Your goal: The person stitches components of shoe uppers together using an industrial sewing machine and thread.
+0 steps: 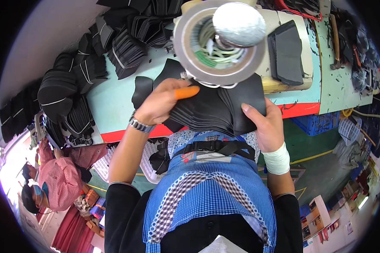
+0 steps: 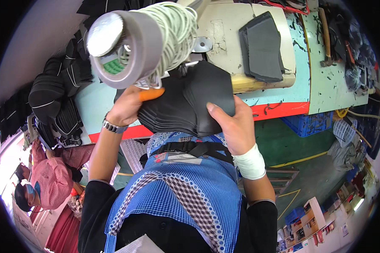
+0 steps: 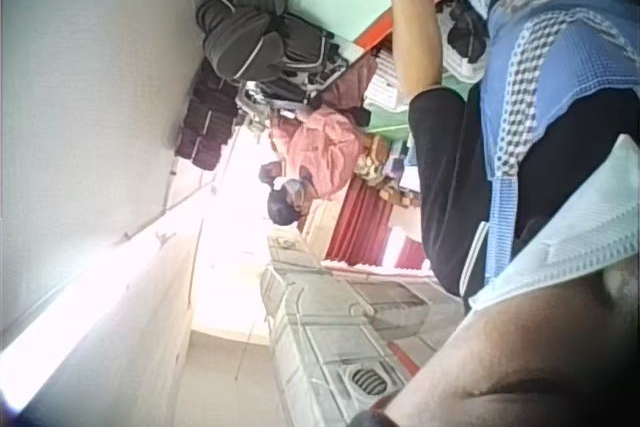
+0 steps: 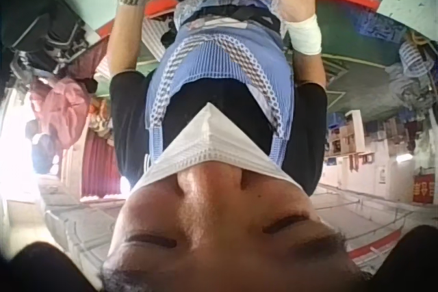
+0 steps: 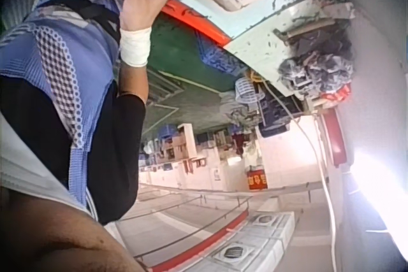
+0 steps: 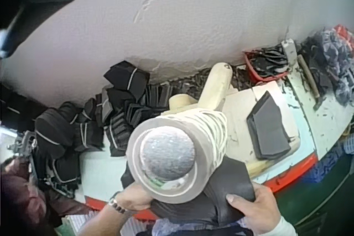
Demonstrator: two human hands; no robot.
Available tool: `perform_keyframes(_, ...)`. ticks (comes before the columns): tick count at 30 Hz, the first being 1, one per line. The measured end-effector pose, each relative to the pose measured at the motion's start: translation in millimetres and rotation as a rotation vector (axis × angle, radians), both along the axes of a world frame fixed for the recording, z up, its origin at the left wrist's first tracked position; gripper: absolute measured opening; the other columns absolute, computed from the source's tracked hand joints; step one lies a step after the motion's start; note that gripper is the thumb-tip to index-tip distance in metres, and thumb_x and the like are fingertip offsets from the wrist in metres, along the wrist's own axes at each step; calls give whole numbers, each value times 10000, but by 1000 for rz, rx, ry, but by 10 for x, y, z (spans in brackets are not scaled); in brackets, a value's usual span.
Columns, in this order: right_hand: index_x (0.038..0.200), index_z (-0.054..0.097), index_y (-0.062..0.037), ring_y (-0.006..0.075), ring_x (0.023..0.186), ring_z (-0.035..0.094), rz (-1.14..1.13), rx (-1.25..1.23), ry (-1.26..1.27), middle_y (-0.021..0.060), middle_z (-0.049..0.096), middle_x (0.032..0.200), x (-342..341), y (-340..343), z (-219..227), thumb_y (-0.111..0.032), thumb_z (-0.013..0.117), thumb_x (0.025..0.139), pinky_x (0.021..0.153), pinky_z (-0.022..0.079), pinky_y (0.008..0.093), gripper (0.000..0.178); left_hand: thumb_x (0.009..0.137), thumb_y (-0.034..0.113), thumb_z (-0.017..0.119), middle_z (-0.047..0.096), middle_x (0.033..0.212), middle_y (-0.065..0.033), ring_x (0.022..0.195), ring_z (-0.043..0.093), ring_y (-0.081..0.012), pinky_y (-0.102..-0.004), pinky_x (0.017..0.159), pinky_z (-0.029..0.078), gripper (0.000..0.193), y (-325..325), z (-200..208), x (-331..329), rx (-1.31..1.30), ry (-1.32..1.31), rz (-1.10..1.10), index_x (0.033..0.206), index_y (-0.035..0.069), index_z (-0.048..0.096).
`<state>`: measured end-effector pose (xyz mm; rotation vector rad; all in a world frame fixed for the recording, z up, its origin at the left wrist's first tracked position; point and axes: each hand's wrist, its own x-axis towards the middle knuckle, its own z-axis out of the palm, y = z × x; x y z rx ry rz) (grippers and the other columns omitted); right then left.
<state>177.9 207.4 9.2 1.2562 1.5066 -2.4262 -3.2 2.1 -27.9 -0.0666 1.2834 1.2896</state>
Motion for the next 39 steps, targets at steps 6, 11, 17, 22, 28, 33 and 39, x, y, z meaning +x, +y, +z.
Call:
perform_keyframes(6, 1170, 596, 71, 113, 931, 627, 9, 382, -11, 85, 687, 1056, 94, 219, 314, -13, 644, 875, 847, 492, 259, 310, 967, 111, 587, 688, 1083, -65, 972, 617, -87, -223, 837, 499, 312, -19, 46, 123, 99, 153, 10, 1209, -84, 620)
perform_keyframes(11, 1263, 529, 78, 448, 1212, 489, 316, 1756, -202, 302, 505, 1308, -175, 578, -40, -158, 707, 848, 1045, 407, 480, 509, 963, 105, 607, 697, 1053, -64, 901, 635, -87, -235, 791, 518, 287, -51, 255, 101, 89, 58, -132, 1188, -71, 641)
perform_keyframes(17, 1176, 592, 37, 475, 1253, 475, 365, 1266, 220, 274, 536, 1284, 20, 106, 97, -266, 748, 802, 1063, 394, 505, 505, 952, 101, 631, 699, 1023, -64, 875, 623, -78, -243, 778, 524, 289, -6, 401, 127, 125, 250, -256, 1176, -82, 638)
perform_keyframes(22, 1151, 604, 36, 220, 877, 667, 542, 71, 219, 152, 686, 980, 215, -48, 46, -269, 697, 875, 809, 524, 349, 421, 921, 49, 654, 705, 1067, -97, 910, 668, -118, -243, 787, 549, 309, 42, 368, 227, 117, 181, 80, 1204, -71, 628)
perform_keyframes(28, 1057, 641, 38, 156, 807, 647, 614, 169, 211, 123, 691, 864, 115, -29, -145, -231, 697, 873, 756, 522, 323, 330, 922, 96, 664, 710, 968, -48, 801, 663, -76, -205, 677, 537, 291, -86, 344, 285, 22, 165, 72, 1173, -50, 643)
perform_keyframes(33, 1077, 654, 75, 99, 752, 634, 321, -123, 90, 79, 707, 915, 38, -11, -194, -171, 708, 875, 674, 521, 257, 323, 955, 148, 608, 712, 892, -81, 708, 677, -109, -226, 567, 551, 250, -24, 227, 212, -32, 146, 89, 1034, -78, 680)
perform_keyframes(39, 1113, 628, 108, 96, 736, 654, 279, -230, -111, 96, 703, 928, -84, -39, -244, -127, 717, 869, 594, 510, 215, 351, 959, 132, 581, 708, 858, -121, 657, 692, -155, -268, 520, 584, 235, 9, 192, 114, -136, 89, 98, 993, -83, 669)
